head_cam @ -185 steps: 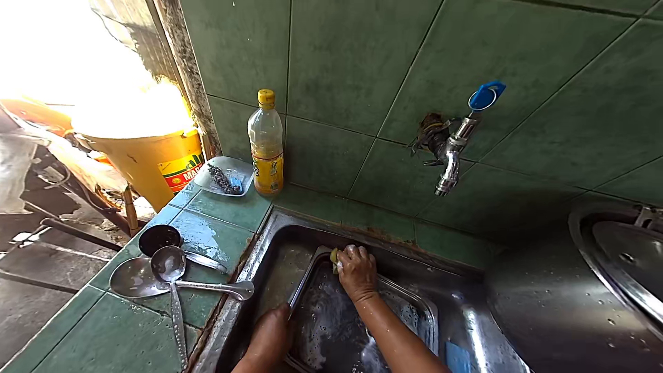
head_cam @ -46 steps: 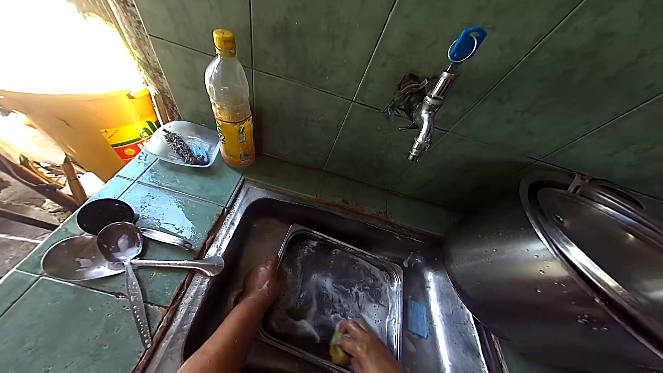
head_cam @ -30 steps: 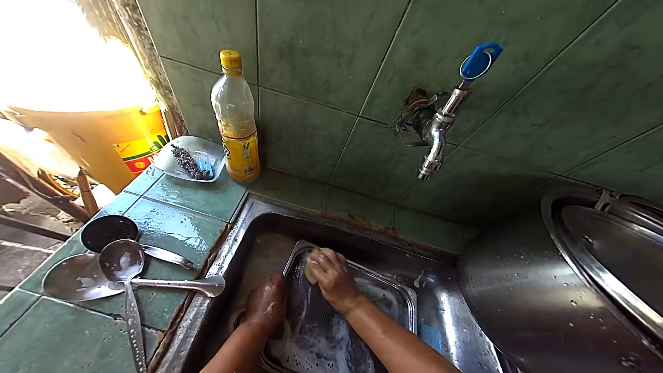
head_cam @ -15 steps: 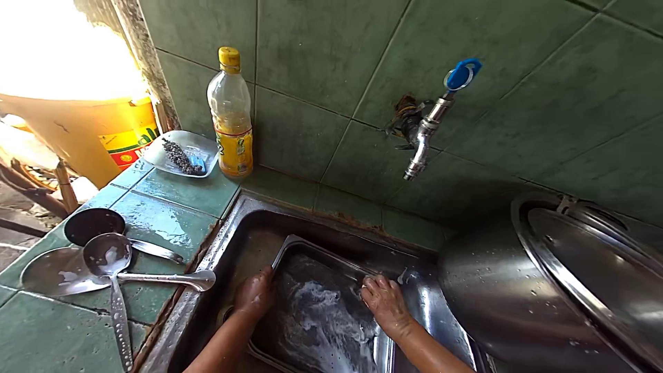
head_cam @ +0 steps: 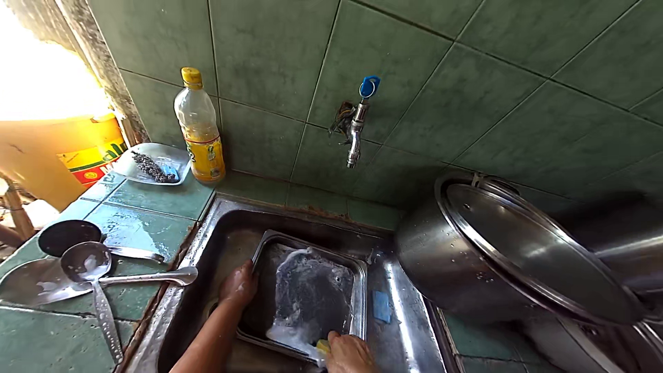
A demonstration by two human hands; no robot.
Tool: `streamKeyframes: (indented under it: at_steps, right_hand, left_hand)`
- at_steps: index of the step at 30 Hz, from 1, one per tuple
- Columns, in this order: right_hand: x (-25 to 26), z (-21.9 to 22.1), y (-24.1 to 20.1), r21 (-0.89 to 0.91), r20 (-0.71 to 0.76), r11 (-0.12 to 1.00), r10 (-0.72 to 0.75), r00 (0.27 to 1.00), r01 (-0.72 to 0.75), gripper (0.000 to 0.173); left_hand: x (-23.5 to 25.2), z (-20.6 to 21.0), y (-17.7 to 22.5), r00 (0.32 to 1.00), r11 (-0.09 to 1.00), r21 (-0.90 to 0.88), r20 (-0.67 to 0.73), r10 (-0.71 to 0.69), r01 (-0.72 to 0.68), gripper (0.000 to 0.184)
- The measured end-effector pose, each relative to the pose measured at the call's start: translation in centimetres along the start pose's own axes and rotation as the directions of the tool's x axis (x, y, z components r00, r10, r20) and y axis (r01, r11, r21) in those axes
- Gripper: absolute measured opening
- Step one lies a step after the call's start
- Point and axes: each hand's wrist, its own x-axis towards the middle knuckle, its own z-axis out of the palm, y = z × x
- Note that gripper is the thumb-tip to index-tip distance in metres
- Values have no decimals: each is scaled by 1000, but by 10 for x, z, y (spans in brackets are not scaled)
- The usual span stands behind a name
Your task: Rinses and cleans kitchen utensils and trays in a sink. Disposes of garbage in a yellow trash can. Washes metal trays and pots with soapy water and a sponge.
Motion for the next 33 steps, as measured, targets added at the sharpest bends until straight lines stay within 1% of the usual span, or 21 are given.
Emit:
streamKeyframes:
  at_steps: [4, 7, 11, 13, 15, 16, 17, 18, 20, 21, 22, 23, 24, 25, 26, 27, 28, 29, 30, 31, 33]
  right_hand:
    - [0, 13, -20, 67, -54, 984, -163, 985, 166, 49]
    - [12, 24, -40, -47, -104, 976, -215, 971, 211, 54]
    - [11, 21, -34, -129, -114, 933, -350, 930, 335, 44]
    - [-12, 2, -26, -121, -153, 908, -417, 896, 401, 35]
    - [-39, -25, -17, -93, -231, 859, -510, 829, 503, 29]
    - [-50, -42, -13, -64, -278, 829, -549, 788, 555, 24]
    - [-60, -60, -9, -36, -326, 798, -579, 747, 602, 21]
    - [-66, -77, -5, -5, -376, 760, -603, 703, 650, 19]
    - [-69, -103, 1, 64, -466, 675, -631, 620, 735, 19]
    - [-67, -112, 4, 86, -513, 641, -628, 585, 763, 20]
    - [-64, -119, 6, 106, -562, 621, -607, 562, 777, 21]
    - [-59, -124, 9, 115, -619, 613, -571, 539, 782, 22]
    - [-53, -126, 13, 109, -689, 610, -523, 502, 785, 23]
    - [-46, -125, 16, 81, -775, 608, -460, 434, 790, 23]
    - [-37, -121, 19, 23, -872, 599, -380, 309, 801, 23]
    - [-26, -117, 22, -69, -949, 606, -284, 135, 793, 24]
    - [-16, -115, 26, -159, -980, 644, -192, -42, 748, 27]
    - [-8, -113, 32, -203, -978, 691, -114, -172, 694, 30]
    - [-3, -110, 40, -194, -971, 729, -47, -235, 657, 29]
    - [1, -105, 48, -155, -968, 751, 13, -250, 642, 27]
    - [8, -91, 64, -90, -972, 743, 80, -221, 663, 27]
  left_hand:
    - [0, 0, 0, 1000, 1000, -9, -7, 5, -5, 35]
    - [0, 0, 3, 1000, 1000, 26, -13, -3, 3, 38]
    - [-6, -8, 0, 1000, 999, 31, 16, 23, -24, 45]
    - [-13, -25, 0, 996, 998, 51, 76, 39, -43, 49]
    - [-26, -46, -4, 988, 997, 74, 156, 20, -32, 49]
    - [-37, -59, -7, 980, 999, 9, 195, 32, -35, 48]
    - [-50, -72, -10, 971, 988, -145, 224, 87, -55, 50]
    - [-64, -83, -15, 956, 928, -366, 240, 168, -71, 51]
    - [-88, -93, -20, 906, 702, -703, 214, 365, -117, 68]
    - [-97, -93, -20, 886, 576, -806, 160, 434, -136, 83]
    - [-105, -92, -17, 892, 463, -871, 69, 447, -165, 91]
    - [-111, -87, -13, 914, 384, -896, -56, 403, -224, 88]
    - [-114, -80, -12, 911, 341, -885, -184, 370, -317, 77]
    - [-115, -71, -12, 885, 331, -842, -312, 346, -426, 60]
    - [-115, -62, -8, 844, 331, -782, -437, 311, -528, 39]
    - [-117, -57, -3, 800, 331, -731, -511, 315, -597, 27]
    - [-120, -54, 3, 771, 317, -705, -553, 314, -635, 23]
    - [-123, -54, 9, 753, 306, -688, -587, 299, -658, 22]
    - [-127, -58, 16, 741, 297, -679, -614, 273, -672, 22]
    - [-129, -65, 21, 730, 293, -669, -634, 255, -683, 22]
    - [-131, -82, 26, 705, 299, -640, -661, 257, -708, 21]
